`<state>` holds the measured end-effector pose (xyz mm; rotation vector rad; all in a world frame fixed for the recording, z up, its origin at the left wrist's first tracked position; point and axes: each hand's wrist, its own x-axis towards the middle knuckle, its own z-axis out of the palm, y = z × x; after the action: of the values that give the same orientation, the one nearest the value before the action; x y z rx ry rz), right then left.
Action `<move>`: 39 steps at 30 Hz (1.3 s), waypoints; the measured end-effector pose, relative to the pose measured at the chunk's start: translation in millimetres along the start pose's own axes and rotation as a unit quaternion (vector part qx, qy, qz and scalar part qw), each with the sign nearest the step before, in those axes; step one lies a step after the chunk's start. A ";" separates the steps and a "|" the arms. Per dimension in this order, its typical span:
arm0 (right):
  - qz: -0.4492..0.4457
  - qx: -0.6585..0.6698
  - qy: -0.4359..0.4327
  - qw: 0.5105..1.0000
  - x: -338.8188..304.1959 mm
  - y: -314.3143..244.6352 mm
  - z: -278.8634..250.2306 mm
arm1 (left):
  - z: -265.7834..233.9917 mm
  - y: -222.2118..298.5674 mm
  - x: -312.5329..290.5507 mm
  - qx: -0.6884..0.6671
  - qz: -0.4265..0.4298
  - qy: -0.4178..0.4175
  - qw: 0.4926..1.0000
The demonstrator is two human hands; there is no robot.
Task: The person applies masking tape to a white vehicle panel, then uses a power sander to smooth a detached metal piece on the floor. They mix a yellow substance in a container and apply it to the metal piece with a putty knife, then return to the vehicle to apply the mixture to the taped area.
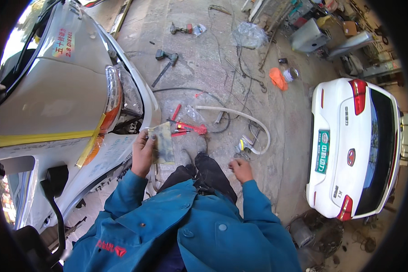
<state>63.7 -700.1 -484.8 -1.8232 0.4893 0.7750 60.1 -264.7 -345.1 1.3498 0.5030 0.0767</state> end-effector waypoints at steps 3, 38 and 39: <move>-0.022 0.140 -0.087 0.986 -61.4 -79.2 54.6 | 22.2 -20.0 -5.2 -0.039 -0.047 -0.075 0.995; 0.160 0.050 -0.230 0.959 143.1 199.2 -3.6 | 104.5 -399.6 -128.1 0.011 -0.293 0.271 0.917; 0.175 0.029 -0.225 0.958 148.7 214.0 -1.0 | 102.9 -411.0 -134.1 0.010 -0.295 0.278 0.914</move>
<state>30.0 -776.0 -731.8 -1.4575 0.5295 1.3641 -114.6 -499.9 -679.2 1.1347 1.3795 -0.0453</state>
